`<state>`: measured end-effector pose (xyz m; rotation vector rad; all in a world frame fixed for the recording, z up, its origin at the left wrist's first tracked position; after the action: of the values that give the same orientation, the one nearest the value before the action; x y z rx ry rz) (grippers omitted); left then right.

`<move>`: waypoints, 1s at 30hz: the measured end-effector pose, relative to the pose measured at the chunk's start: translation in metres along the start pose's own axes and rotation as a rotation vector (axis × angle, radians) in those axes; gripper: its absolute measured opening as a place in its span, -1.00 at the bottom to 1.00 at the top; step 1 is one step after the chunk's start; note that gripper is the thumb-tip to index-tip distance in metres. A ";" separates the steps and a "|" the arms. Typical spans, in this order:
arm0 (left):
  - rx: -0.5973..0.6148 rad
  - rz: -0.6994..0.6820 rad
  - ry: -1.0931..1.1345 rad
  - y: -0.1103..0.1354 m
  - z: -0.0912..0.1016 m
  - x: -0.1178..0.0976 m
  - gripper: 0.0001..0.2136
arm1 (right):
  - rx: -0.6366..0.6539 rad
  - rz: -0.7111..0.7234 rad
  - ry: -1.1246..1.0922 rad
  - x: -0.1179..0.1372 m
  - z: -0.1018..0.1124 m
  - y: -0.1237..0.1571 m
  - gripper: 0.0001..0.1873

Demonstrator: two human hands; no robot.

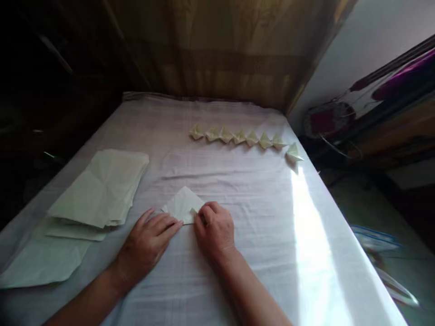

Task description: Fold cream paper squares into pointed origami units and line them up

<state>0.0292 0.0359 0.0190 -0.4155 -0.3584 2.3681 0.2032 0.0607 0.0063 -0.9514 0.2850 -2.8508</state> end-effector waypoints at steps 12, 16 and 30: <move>-0.007 -0.016 -0.007 -0.001 -0.002 0.000 -0.70 | -0.028 0.010 0.046 0.001 0.002 0.000 -0.86; -0.002 -0.011 -0.008 -0.002 -0.002 -0.001 -0.69 | -0.036 0.020 0.049 0.002 0.002 0.000 -0.85; -0.008 -0.004 -0.013 -0.003 0.000 -0.002 -0.68 | -0.043 0.025 0.053 0.002 0.002 0.000 -0.85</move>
<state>0.0326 0.0369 0.0202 -0.4024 -0.3747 2.3673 0.2030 0.0605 0.0088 -0.8744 0.3626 -2.8614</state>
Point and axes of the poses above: each hand's wrist, its own y-axis away from the middle knuckle, its own z-axis out of the back of the hand, x = y × z, the point moved 5 cm from there along -y, towards the middle knuckle, and after that the axes turned 1 degree about x, right-handed, at the moved point
